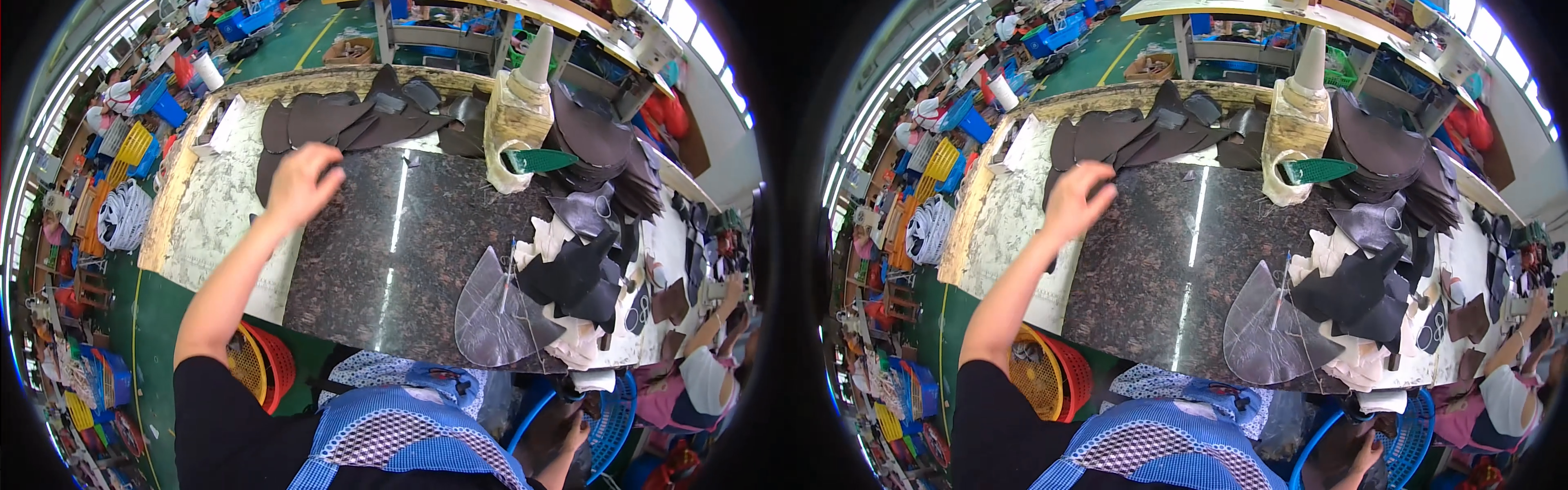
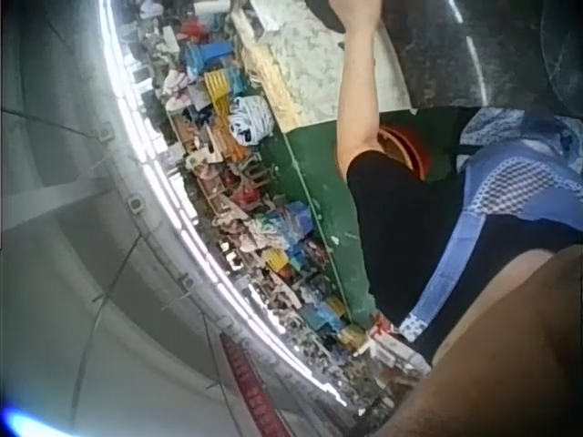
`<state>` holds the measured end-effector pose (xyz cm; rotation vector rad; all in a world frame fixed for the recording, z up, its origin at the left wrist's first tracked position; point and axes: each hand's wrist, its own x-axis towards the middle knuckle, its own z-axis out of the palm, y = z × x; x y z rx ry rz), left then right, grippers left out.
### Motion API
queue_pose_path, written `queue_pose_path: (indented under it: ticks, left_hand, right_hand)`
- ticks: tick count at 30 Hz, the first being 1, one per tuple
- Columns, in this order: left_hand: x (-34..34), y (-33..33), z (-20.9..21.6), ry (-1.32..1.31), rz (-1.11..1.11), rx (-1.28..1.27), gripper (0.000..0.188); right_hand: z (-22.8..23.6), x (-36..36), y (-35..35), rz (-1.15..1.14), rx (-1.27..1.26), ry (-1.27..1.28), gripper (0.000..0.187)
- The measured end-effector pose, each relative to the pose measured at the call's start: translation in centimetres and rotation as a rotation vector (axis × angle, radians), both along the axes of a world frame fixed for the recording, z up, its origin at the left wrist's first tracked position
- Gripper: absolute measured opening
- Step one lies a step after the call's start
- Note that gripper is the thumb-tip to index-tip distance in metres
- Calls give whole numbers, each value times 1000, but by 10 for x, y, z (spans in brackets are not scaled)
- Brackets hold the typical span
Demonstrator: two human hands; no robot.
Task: The person assembles shoe components by attaching patches onto shoe upper pieces one by one, pressing them together by hand, and sorting the assembled pieces on the workbench.
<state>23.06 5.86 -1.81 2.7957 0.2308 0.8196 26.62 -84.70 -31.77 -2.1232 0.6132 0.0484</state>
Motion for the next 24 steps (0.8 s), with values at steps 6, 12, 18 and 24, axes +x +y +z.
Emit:
queue_pose_path:
  ticks: [6, 12, 18, 24]
  left_hand:
    - [69, 148, -48, 576, 325, -286, 118]
    - [97, 119, -30, 553, 275, 197, 54]
    - [64, 132, -1, -196, 118, 246, 23]
    - [-32, -104, 23, 99, -348, 131, 64]
  right_hand:
    - [67, -18, -34, -356, 147, -201, 45]
    - [155, -21, 19, -475, 318, -316, 42]
    - [248, 59, 134, -209, 146, -581, 21]
    - [314, 106, 247, 125, 47, -615, 21]
